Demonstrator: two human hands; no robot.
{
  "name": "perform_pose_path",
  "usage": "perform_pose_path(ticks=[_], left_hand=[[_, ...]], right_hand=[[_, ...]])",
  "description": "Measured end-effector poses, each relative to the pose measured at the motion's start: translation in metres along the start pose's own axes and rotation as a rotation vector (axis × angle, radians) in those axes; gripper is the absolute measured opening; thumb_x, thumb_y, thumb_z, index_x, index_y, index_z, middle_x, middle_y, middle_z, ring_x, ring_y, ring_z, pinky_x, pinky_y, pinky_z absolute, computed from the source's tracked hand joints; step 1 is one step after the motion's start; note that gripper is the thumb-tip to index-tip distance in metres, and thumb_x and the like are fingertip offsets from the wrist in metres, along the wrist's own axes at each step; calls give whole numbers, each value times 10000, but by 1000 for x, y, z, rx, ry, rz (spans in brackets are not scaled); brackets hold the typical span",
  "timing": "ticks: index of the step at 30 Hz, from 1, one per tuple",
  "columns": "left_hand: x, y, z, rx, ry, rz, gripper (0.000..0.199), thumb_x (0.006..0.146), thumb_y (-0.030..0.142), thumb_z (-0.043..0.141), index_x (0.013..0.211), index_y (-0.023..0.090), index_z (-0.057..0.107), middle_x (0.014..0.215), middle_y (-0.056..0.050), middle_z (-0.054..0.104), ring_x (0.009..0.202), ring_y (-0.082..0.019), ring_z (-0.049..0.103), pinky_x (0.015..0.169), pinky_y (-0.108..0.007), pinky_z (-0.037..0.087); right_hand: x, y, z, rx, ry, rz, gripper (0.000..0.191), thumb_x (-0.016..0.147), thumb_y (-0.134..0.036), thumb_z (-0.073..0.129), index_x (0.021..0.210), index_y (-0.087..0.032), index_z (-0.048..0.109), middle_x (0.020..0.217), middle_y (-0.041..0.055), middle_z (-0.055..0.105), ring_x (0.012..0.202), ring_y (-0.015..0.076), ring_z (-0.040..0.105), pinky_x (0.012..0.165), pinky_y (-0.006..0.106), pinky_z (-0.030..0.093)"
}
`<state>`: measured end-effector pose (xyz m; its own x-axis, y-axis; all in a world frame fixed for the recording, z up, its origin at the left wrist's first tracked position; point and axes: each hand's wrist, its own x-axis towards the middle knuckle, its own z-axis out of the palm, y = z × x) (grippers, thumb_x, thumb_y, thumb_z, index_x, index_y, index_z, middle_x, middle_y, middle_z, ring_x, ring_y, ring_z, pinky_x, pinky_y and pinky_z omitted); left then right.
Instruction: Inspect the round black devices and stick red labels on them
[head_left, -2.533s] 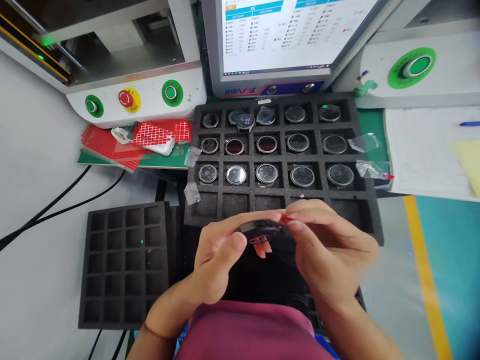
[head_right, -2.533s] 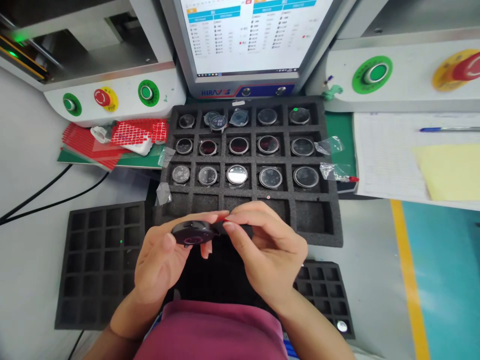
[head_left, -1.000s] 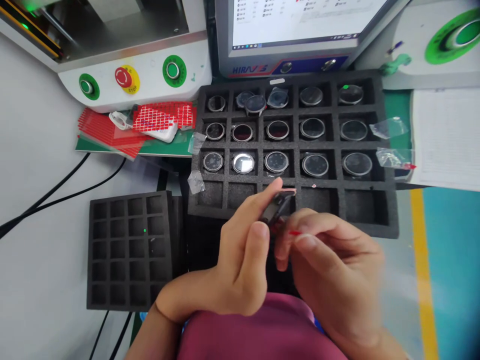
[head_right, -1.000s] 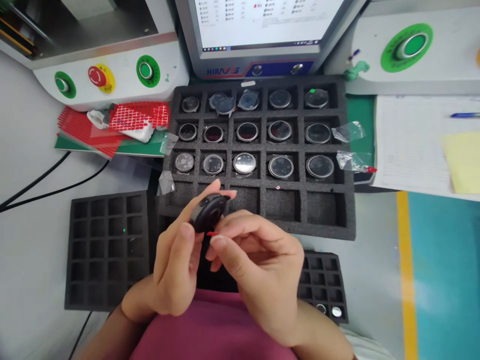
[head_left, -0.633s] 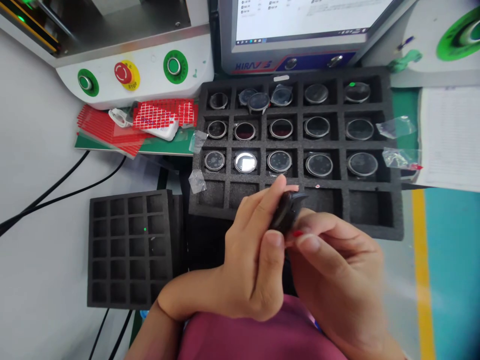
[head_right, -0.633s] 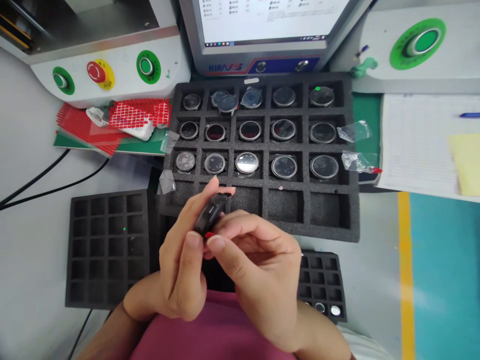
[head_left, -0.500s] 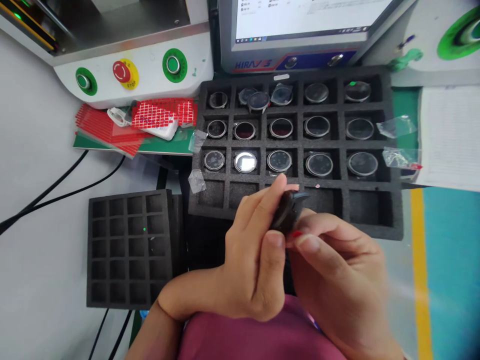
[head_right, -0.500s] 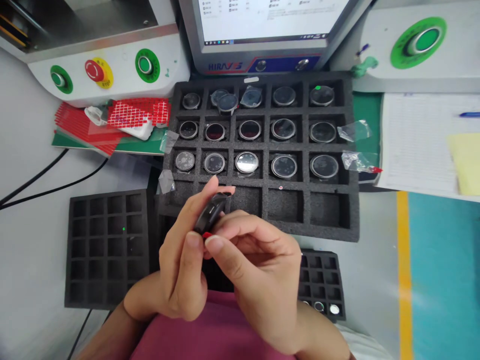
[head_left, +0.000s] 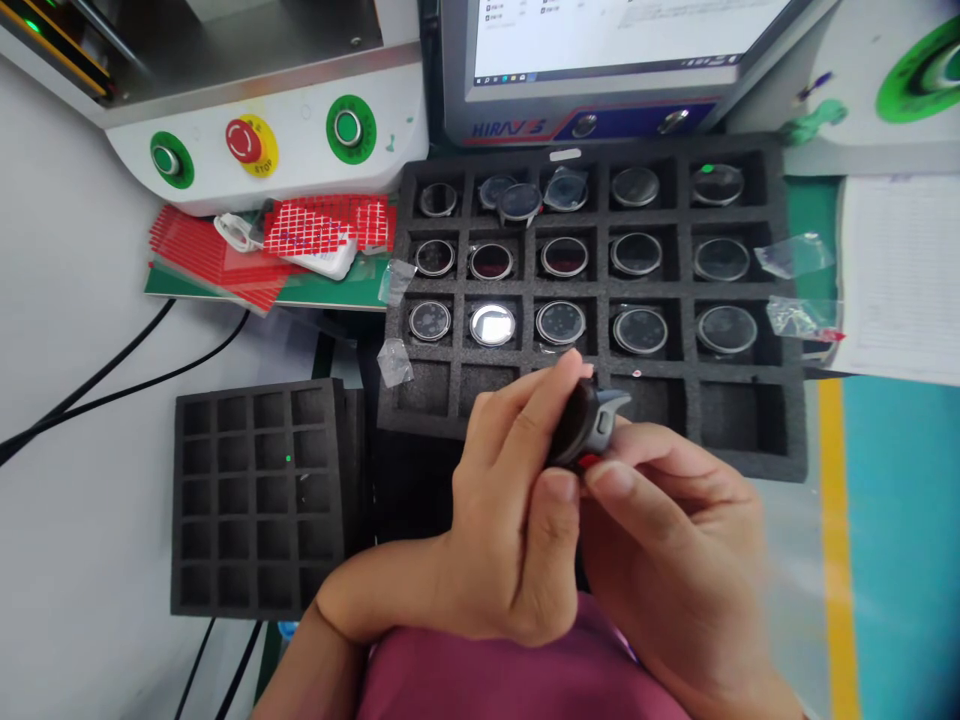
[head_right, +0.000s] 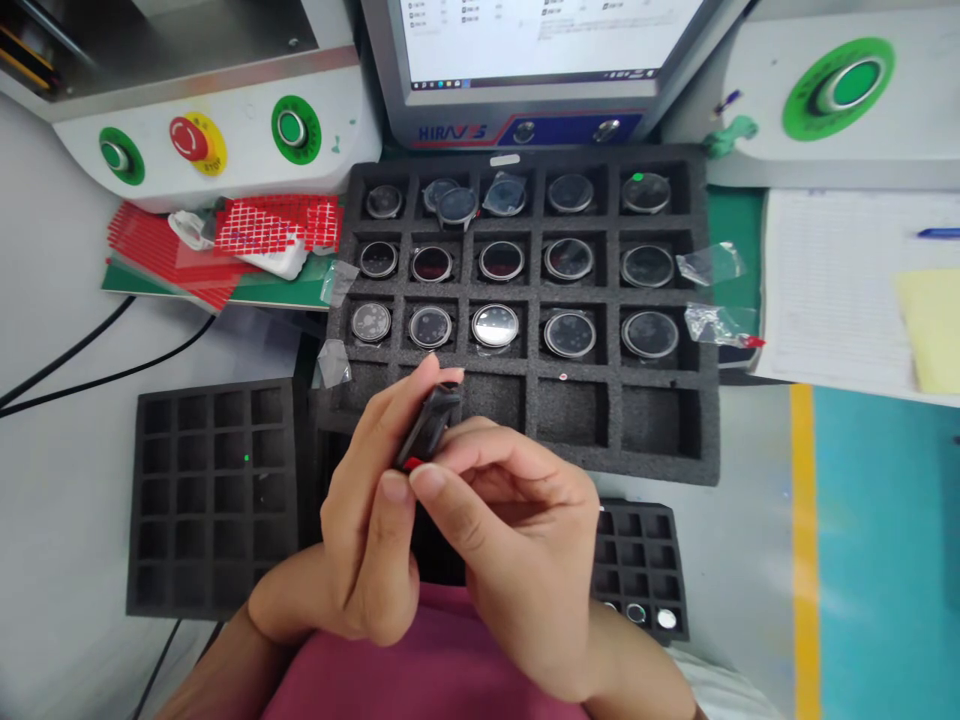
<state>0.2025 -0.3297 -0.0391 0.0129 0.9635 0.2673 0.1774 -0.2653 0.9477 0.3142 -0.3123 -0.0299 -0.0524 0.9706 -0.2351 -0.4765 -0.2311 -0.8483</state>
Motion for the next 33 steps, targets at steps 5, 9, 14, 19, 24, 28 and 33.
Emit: perform_pose_path(ticks=[5, 9, 14, 19, 24, 28, 33], left_hand=[[-2, -5, 1, 58, 23, 74, 496, 1054, 275, 401, 1538, 220, 492, 1431, -128, 597, 1325, -308, 583, 1105, -511, 514], [-3, -7, 0, 86, 30, 98, 510, 1046, 288, 416, 1549, 234, 482, 1448, -130, 584, 1325, -321, 575, 1098, -525, 516], [0, -3, -5, 66, -7, 54, 475, 1069, 313, 397, 1532, 296, 506, 1458, -96, 592, 1335, -294, 566, 1127, -505, 489], [3, 3, -9, -179, 23, -139, 430, 1075, 394, 433, 1442, 264, 614, 1336, -78, 705, 1131, -266, 684, 991, -439, 574], [2, 6, -8, -397, 38, -305, 377, 1033, 432, 513, 1211, 219, 769, 1096, -62, 805, 755, -202, 704, 666, -357, 627], [1, 6, -8, -400, 30, -298, 377, 1040, 444, 501, 1207, 222, 756, 1268, -69, 746, 878, -217, 731, 665, -336, 628], [2, 8, -12, -294, -20, -209, 323, 1068, 364, 476, 1217, 226, 727, 1223, -85, 735, 927, -204, 725, 739, -338, 622]], right_hand=[[2, 2, 3, 35, -12, 3, 201, 771, -301, 872, 639, -226, 741, 596, -8, 637, 535, 91, 573, 528, 178, 507], [2, 3, 6, 76, -6, 68, 321, 737, -329, 900, 612, -197, 635, 610, -24, 589, 570, 87, 540, 565, 191, 506], [8, 6, 7, 156, -6, 83, 486, 697, -283, 941, 684, -191, 464, 657, -63, 546, 560, 60, 525, 575, 166, 515], [12, 7, -6, 55, -91, -120, 259, 800, -372, 858, 838, -227, 648, 737, -26, 601, 575, 111, 596, 504, 212, 535], [9, 9, -14, -178, 89, -317, 195, 855, -397, 802, 983, -253, 771, 950, 44, 658, 838, 172, 681, 766, 299, 622], [5, 10, -10, -131, -22, -249, 218, 921, -372, 737, 1117, -283, 771, 1076, 63, 645, 881, 185, 682, 642, 281, 609], [5, 7, -9, -207, -25, -236, 223, 924, -418, 729, 1098, -291, 783, 1242, 83, 623, 1084, 226, 664, 731, 298, 634]])
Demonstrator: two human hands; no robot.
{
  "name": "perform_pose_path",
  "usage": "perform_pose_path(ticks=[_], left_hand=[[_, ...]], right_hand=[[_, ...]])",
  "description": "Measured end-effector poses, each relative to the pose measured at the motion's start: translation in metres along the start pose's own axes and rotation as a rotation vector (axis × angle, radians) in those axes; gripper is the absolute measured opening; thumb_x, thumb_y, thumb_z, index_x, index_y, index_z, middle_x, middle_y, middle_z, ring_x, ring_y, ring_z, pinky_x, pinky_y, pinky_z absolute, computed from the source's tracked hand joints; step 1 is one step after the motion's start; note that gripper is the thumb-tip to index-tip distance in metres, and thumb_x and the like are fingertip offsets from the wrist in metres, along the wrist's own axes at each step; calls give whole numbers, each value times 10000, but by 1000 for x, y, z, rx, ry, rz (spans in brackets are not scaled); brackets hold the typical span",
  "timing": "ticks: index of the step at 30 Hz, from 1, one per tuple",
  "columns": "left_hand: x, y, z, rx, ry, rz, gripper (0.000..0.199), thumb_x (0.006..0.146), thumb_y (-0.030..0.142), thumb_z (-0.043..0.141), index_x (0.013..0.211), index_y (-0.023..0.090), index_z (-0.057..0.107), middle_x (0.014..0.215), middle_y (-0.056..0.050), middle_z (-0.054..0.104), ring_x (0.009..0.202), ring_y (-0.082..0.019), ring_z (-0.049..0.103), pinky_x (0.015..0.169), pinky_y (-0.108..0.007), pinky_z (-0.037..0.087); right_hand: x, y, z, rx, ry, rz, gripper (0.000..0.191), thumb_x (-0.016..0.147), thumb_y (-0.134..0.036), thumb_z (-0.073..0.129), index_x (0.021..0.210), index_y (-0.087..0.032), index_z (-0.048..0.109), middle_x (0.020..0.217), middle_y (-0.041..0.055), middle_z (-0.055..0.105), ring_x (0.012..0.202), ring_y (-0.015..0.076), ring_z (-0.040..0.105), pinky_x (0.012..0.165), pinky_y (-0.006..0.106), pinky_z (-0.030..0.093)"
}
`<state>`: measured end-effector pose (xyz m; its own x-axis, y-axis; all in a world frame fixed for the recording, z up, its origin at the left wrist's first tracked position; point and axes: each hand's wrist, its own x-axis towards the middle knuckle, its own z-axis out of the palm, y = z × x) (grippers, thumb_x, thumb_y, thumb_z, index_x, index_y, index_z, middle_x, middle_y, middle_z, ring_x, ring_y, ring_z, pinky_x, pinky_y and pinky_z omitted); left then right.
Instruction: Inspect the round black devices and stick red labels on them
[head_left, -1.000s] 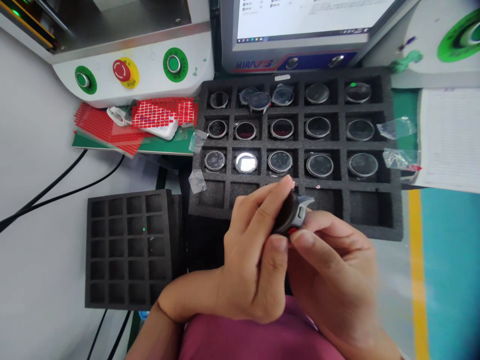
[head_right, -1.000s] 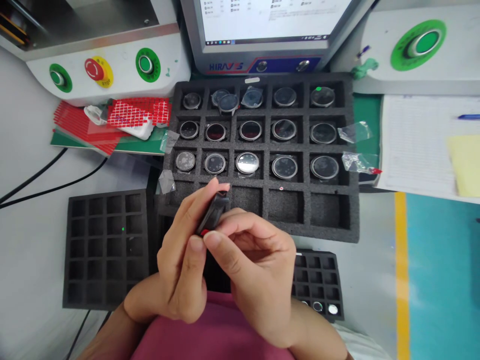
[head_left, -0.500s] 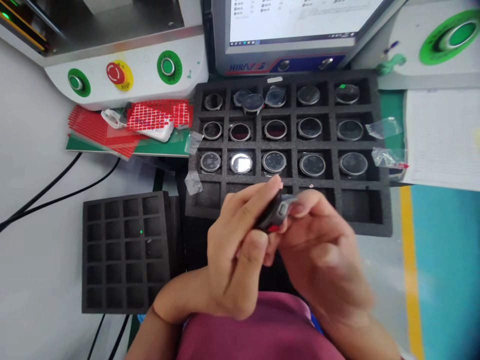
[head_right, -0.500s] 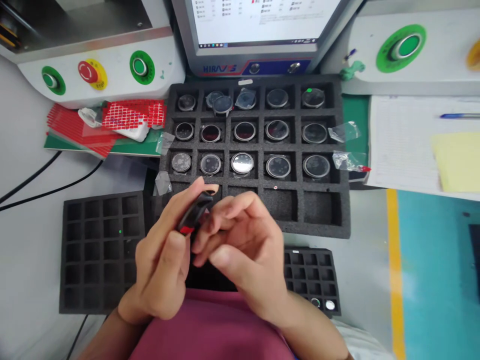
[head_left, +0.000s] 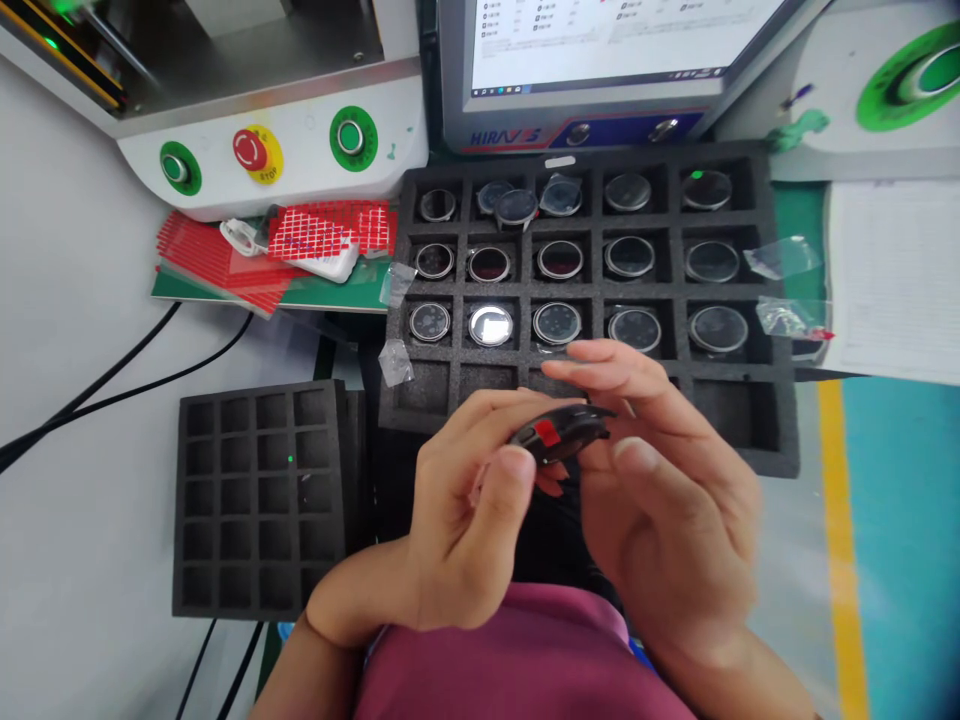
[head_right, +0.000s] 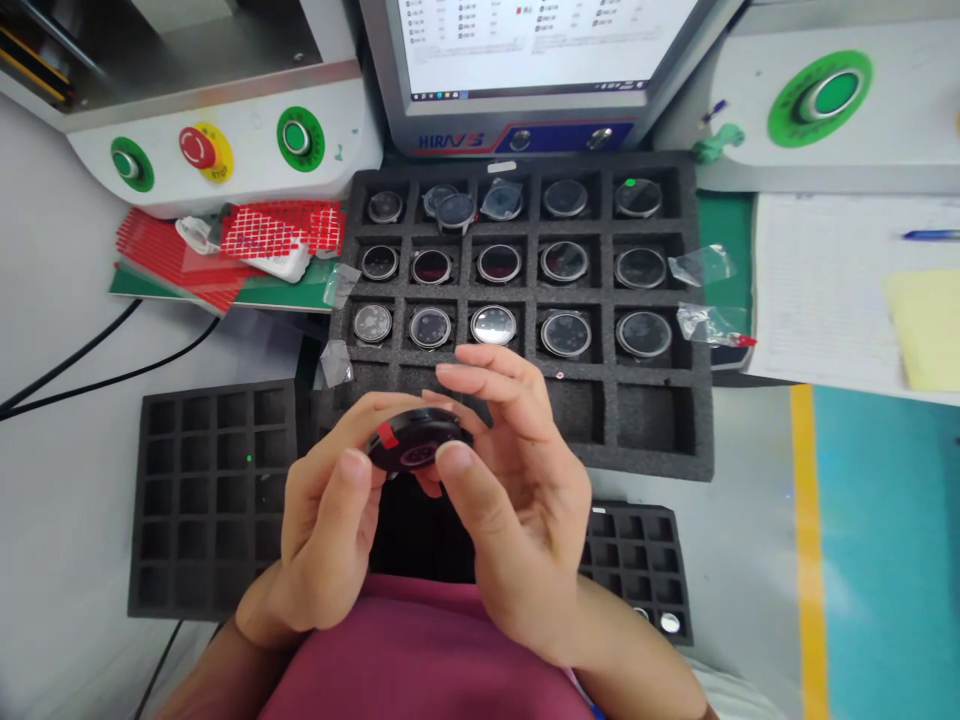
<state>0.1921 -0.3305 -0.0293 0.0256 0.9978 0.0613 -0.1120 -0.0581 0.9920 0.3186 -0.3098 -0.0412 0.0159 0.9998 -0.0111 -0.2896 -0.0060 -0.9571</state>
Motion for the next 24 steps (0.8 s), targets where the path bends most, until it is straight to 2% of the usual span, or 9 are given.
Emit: perform_pose_path(ticks=[3, 5, 8, 10, 14, 17, 21, 24], left_hand=[[2, 2, 0, 111, -44, 19, 214, 1003, 294, 626, 1172, 198, 716, 1115, -73, 782, 938, -220, 755, 835, -361, 634], [2, 2, 0, 212, -62, 23, 190, 984, 258, 658, 1153, 191, 715, 1056, -65, 805, 948, -233, 772, 884, -378, 641], [2, 3, 0, 300, -77, 90, 205, 1003, 254, 624, 1170, 182, 718, 1092, -84, 810, 998, -249, 782, 939, -387, 644], [2, 2, -1, 370, -79, 166, 212, 1002, 227, 619, 1177, 153, 714, 1103, -100, 810, 1024, -236, 781, 964, -347, 637], [0, -1, -4, 545, -93, 321, 218, 1005, 209, 604, 1178, 112, 696, 1078, -94, 812, 975, -179, 783, 915, -240, 630], [1, -5, -7, 609, -136, 387, 238, 1025, 201, 534, 1180, 129, 699, 1088, -80, 811, 979, -177, 781, 915, -235, 628], [3, -10, -9, 687, -123, 496, 243, 1015, 179, 507, 1154, 123, 698, 1073, -79, 811, 966, -172, 779, 936, -213, 612], [4, -13, -9, 732, -113, 539, 259, 1005, 129, 474, 1155, 111, 683, 1007, -71, 810, 921, -156, 774, 953, -214, 602]], right_hand=[[0, -3, -2, -37, -76, 0, 227, 947, -435, 695, 1074, -270, 784, 1263, 88, 651, 1248, 259, 618, 972, 385, 611], [-2, -5, -3, -27, -142, 5, 197, 968, -398, 670, 1062, -257, 771, 1256, 79, 652, 1224, 245, 635, 1049, 412, 582], [-4, -4, 0, 0, -180, -22, 126, 988, -292, 634, 1052, -255, 737, 1192, 63, 637, 1137, 210, 661, 1025, 401, 610], [-4, -1, 4, 28, -176, -69, 121, 987, -236, 617, 1038, -253, 726, 1104, 56, 620, 1075, 193, 658, 1007, 406, 632], [-4, 4, 13, 172, -118, -139, 154, 959, -156, 584, 977, -231, 717, 992, 40, 546, 957, 158, 612, 968, 393, 668], [-4, 4, 16, 207, -100, -164, 201, 917, -91, 543, 931, -231, 687, 960, 41, 499, 917, 165, 578, 887, 405, 699], [-3, 3, 16, 192, -145, -171, 158, 908, -113, 539, 855, -228, 634, 937, 46, 465, 891, 185, 568, 807, 444, 709], [-2, 7, 18, 219, -142, -180, 141, 929, -146, 546, 852, -232, 626, 937, 40, 461, 879, 179, 566, 816, 448, 706]])
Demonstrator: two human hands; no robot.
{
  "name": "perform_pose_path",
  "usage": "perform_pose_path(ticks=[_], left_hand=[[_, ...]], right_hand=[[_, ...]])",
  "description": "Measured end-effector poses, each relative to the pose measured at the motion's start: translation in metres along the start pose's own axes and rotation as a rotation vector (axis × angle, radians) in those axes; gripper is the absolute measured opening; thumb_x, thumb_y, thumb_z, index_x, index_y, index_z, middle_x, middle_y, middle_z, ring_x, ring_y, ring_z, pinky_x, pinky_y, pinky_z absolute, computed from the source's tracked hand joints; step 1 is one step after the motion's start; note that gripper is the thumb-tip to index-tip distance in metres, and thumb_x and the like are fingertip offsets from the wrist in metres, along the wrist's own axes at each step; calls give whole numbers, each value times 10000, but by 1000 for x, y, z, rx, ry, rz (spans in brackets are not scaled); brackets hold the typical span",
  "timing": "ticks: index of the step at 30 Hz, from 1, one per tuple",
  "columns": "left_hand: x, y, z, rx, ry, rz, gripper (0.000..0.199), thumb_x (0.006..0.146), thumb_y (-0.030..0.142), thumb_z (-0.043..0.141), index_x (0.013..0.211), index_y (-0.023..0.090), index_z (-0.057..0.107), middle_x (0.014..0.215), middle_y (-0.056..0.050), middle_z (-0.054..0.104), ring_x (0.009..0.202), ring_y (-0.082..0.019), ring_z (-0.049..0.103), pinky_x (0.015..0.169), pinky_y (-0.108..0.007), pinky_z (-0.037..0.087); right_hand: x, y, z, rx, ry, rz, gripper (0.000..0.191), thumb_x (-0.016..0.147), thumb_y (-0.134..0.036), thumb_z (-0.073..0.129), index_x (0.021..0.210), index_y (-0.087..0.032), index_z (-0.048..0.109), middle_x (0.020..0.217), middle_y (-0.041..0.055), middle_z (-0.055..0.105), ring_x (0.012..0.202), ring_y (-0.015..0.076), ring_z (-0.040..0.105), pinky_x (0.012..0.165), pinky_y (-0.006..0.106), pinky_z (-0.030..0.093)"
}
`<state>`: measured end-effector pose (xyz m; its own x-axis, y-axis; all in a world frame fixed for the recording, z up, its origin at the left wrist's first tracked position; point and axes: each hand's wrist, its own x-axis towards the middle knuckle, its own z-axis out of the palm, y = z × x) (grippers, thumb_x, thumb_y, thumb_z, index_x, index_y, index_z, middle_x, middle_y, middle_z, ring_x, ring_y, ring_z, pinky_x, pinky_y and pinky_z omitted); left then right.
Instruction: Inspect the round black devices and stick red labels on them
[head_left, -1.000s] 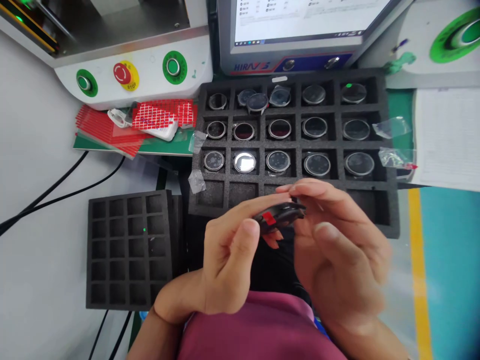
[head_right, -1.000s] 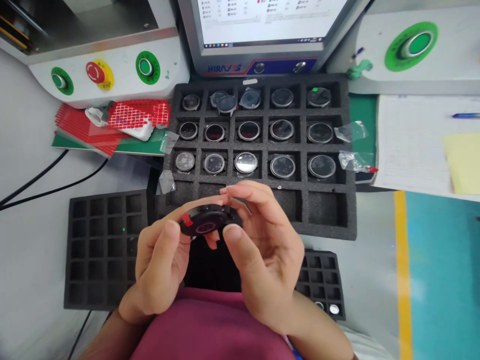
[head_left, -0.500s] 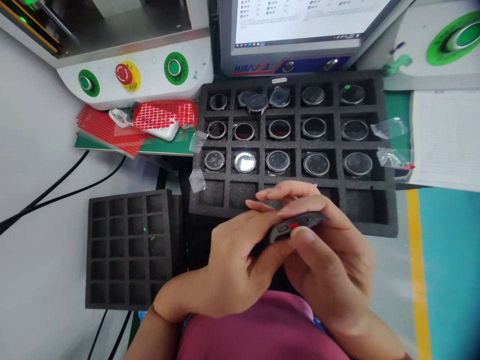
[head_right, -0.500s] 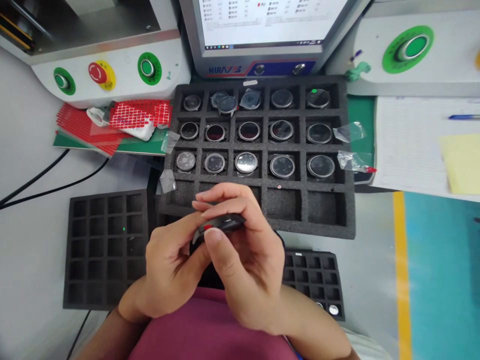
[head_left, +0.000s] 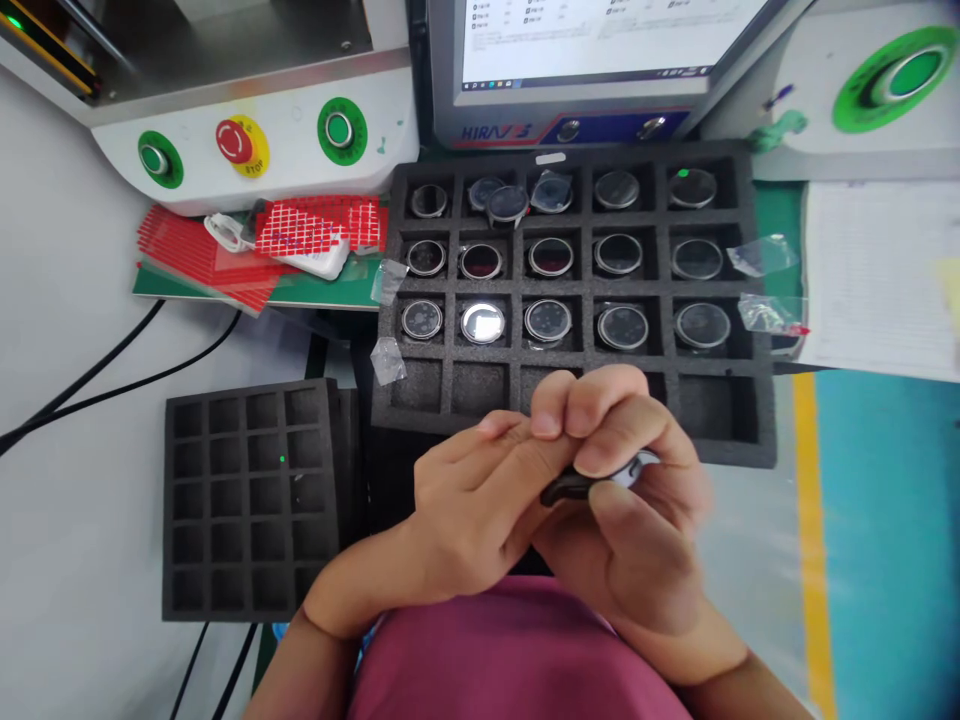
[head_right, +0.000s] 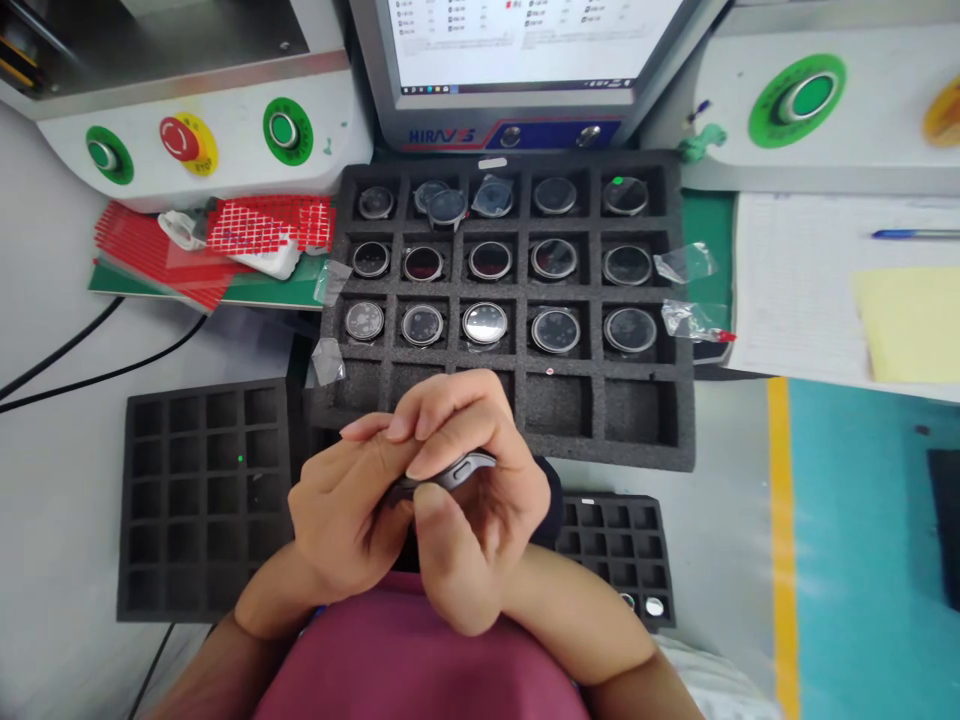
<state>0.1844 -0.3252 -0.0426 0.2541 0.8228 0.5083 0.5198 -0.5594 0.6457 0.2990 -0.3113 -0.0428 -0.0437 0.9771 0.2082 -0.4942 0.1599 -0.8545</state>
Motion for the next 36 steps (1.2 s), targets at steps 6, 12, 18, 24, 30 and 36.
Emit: perform_pose_path(ticks=[6, 12, 18, 24, 30, 36], left_hand=[[0, 3, -2, -137, 59, -223, 162, 1007, 224, 615, 1141, 180, 695, 983, -33, 813, 869, -139, 783, 824, -195, 623], [0, 5, -1, -258, 85, -285, 155, 989, 224, 656, 1137, 201, 697, 998, -22, 817, 851, -144, 788, 826, -217, 635], [-3, -4, 6, -358, 110, -230, 190, 986, 244, 656, 1162, 226, 725, 1072, -44, 815, 960, -181, 790, 895, -268, 642], [-3, -6, 7, -378, 102, -172, 239, 1012, 253, 602, 1229, 223, 698, 1089, -51, 814, 1038, -193, 781, 984, -288, 625], [1, 0, 3, -190, 27, -80, 283, 1057, 249, 491, 1246, 177, 688, 1166, -88, 798, 1104, -180, 761, 993, -240, 608], [8, 0, 11, -224, 62, -194, 133, 1006, 232, 595, 1113, 200, 669, 985, -44, 809, 883, -149, 786, 826, -205, 630]], right_hand=[[4, 14, -6, -15, -69, -93, 175, 989, -210, 602, 1114, -233, 722, 1033, 48, 551, 976, 181, 667, 910, 405, 683], [4, 4, -16, -107, -163, -32, 218, 1009, -218, 575, 1183, -245, 704, 1100, 57, 604, 1076, 195, 659, 1009, 421, 632], [4, -7, -13, -243, -163, -107, 207, 974, -164, 550, 1112, -235, 687, 1097, 54, 611, 1087, 198, 644, 1075, 447, 600], [4, -9, -13, -303, -164, -151, 160, 979, -200, 560, 1081, -228, 680, 1113, 82, 612, 1100, 219, 648, 1068, 457, 605], [1, 4, -5, -105, -34, -179, 82, 986, -233, 594, 999, -231, 675, 1037, 62, 589, 958, 176, 663, 978, 412, 654], [10, 2, -21, -160, -79, -122, 84, 964, -276, 651, 1026, -237, 691, 1019, 53, 660, 941, 176, 703, 926, 402, 658]])
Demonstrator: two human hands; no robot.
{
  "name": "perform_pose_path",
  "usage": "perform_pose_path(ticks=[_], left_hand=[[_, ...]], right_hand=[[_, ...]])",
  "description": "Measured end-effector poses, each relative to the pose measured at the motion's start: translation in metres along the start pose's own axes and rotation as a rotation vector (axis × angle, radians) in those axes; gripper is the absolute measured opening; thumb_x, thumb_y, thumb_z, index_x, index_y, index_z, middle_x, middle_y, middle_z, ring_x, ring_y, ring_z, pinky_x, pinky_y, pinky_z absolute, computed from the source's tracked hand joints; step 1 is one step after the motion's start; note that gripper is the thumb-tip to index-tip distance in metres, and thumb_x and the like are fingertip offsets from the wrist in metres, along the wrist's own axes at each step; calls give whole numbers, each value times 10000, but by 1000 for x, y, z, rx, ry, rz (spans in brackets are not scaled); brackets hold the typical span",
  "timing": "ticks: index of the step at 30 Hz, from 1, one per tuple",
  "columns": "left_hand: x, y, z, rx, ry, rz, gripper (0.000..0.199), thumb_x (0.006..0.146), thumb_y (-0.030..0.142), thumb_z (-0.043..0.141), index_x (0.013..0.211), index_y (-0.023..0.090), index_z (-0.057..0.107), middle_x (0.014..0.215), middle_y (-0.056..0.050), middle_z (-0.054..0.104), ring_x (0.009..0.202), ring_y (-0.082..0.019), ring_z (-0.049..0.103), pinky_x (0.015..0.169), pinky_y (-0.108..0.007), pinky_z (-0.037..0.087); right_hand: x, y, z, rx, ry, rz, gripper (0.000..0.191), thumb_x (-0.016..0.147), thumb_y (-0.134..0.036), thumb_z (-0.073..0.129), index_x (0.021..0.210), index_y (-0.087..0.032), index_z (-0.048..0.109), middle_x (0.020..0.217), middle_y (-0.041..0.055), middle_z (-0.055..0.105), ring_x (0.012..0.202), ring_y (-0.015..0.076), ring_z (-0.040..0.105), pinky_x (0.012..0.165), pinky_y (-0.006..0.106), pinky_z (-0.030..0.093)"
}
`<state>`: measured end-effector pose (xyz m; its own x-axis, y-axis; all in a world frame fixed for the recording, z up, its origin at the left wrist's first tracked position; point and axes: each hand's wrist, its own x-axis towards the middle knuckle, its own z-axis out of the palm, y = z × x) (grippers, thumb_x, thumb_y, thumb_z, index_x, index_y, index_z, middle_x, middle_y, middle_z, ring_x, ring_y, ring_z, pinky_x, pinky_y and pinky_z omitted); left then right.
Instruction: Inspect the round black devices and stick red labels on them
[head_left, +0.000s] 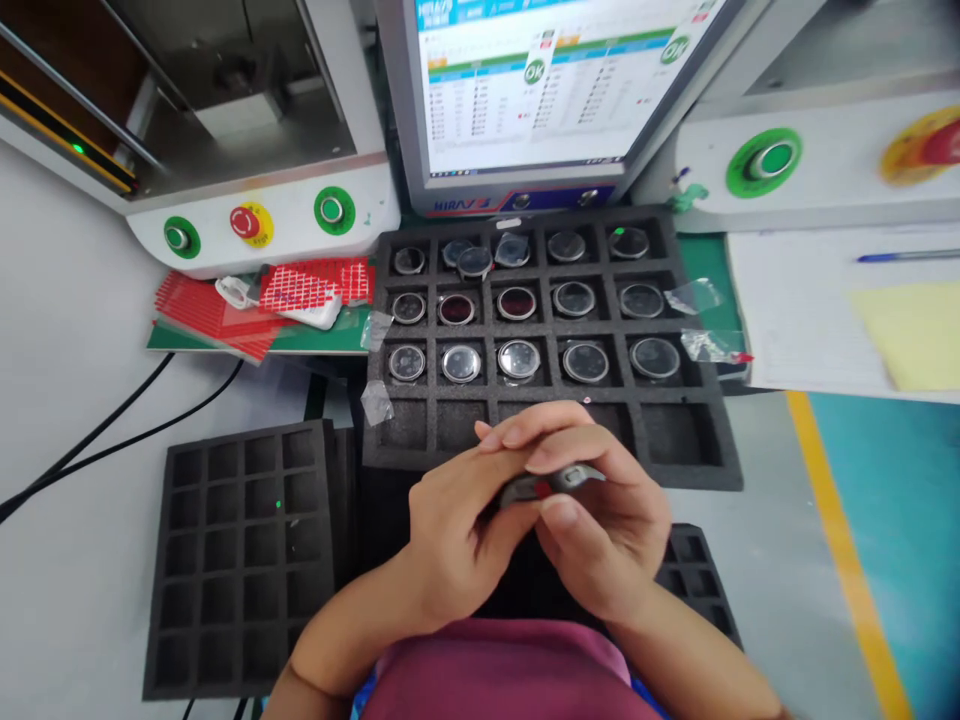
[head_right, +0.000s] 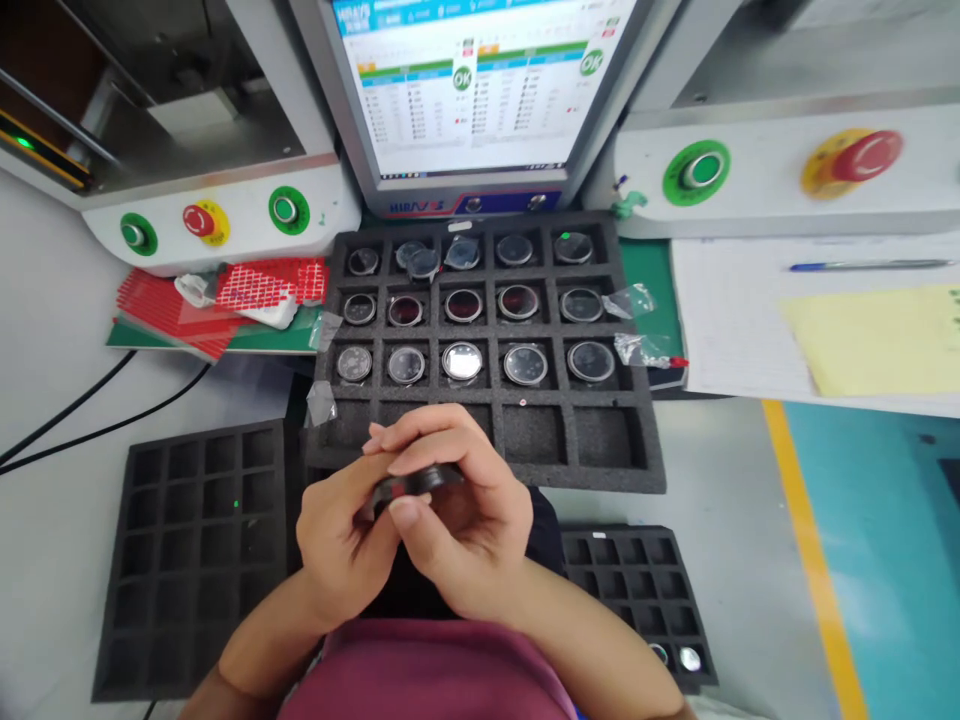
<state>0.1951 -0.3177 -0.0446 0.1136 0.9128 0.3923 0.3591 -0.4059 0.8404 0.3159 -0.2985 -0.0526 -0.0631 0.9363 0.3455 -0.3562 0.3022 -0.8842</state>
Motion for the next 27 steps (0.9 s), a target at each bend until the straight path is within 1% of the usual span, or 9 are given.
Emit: perform_pose_path(ticks=[3, 5, 8, 11, 14, 17, 22, 24, 27], left_hand=[[11, 3, 2, -188, -52, -271, 149, 929, 200, 705, 1051, 214, 621, 915, -8, 806, 779, -135, 783, 700, -185, 620], [24, 2, -1, -244, -214, -375, 199, 898, 165, 709, 1066, 203, 607, 926, -21, 810, 815, -151, 790, 715, -209, 629], [60, -16, -9, -60, -392, -259, 312, 834, 117, 699, 1135, 170, 635, 1093, -83, 795, 889, -178, 775, 833, -300, 644], [109, -53, -13, 377, -235, -78, 241, 876, 124, 651, 1116, 137, 674, 1293, -155, 722, 1104, -252, 720, 1020, -435, 582], [152, -92, -7, 703, -274, -109, 361, 915, 129, 663, 1273, 85, 640, 1433, -207, 629, 1352, -346, 576, 1167, -543, 445], [175, -115, 1, 777, -382, -145, 444, 907, 104, 687, 1340, 61, 603, 1414, -211, 641, 1315, -354, 594, 1138, -538, 461], [187, -126, 0, 598, -285, -271, 531, 814, 93, 795, 1309, 119, 604, 1279, -156, 735, 1181, -297, 690, 1059, -497, 537], [184, -121, -5, 428, -215, -325, 500, 801, 131, 810, 1262, 123, 619, 1228, -153, 754, 1149, -281, 713, 1032, -469, 564], [167, -98, -14, 37, -168, -405, 418, 810, 240, 808, 1179, 145, 635, 1166, -135, 767, 1087, -252, 749, 948, -392, 621]], right_hand=[[8, -6, -26, -299, -91, 30, 136, 914, -213, 703, 1046, -237, 726, 1036, 71, 715, 950, 193, 718, 833, 337, 648], [17, -9, -48, -458, -126, 28, 117, 903, -175, 710, 993, -243, 742, 967, 55, 732, 875, 180, 720, 762, 304, 631], [39, -3, -83, -608, -129, 35, 8, 894, -247, 739, 895, -244, 746, 852, 32, 731, 784, 177, 703, 698, 301, 602], [70, 15, -115, -779, -62, 151, 188, 861, -428, 760, 874, -240, 751, 828, 35, 742, 725, 187, 678, 680, 333, 567], [97, 34, -132, -846, -60, 265, 367, 822, -575, 745, 938, -226, 751, 783, 34, 724, 637, 176, 632, 618, 332, 525], [112, 48, -137, -838, -119, 288, 385, 827, -578, 724, 955, -215, 739, 795, 37, 726, 606, 163, 611, 602, 324, 525], [120, 61, -145, -875, -282, 303, 272, 843, -446, 714, 983, -214, 731, 859, 54, 757, 566, 176, 606, 573, 351, 529], [120, 61, -146, -941, -310, 181, 228, 858, -411, 690, 973, -218, 726, 878, 71, 752, 670, 229, 658, 653, 408, 566], [114, 47, -135, -961, -228, -20, 192, 875, -385, 680, 976, -229, 723, 1009, 99, 746, 938, 300, 699, 840, 490, 591]])
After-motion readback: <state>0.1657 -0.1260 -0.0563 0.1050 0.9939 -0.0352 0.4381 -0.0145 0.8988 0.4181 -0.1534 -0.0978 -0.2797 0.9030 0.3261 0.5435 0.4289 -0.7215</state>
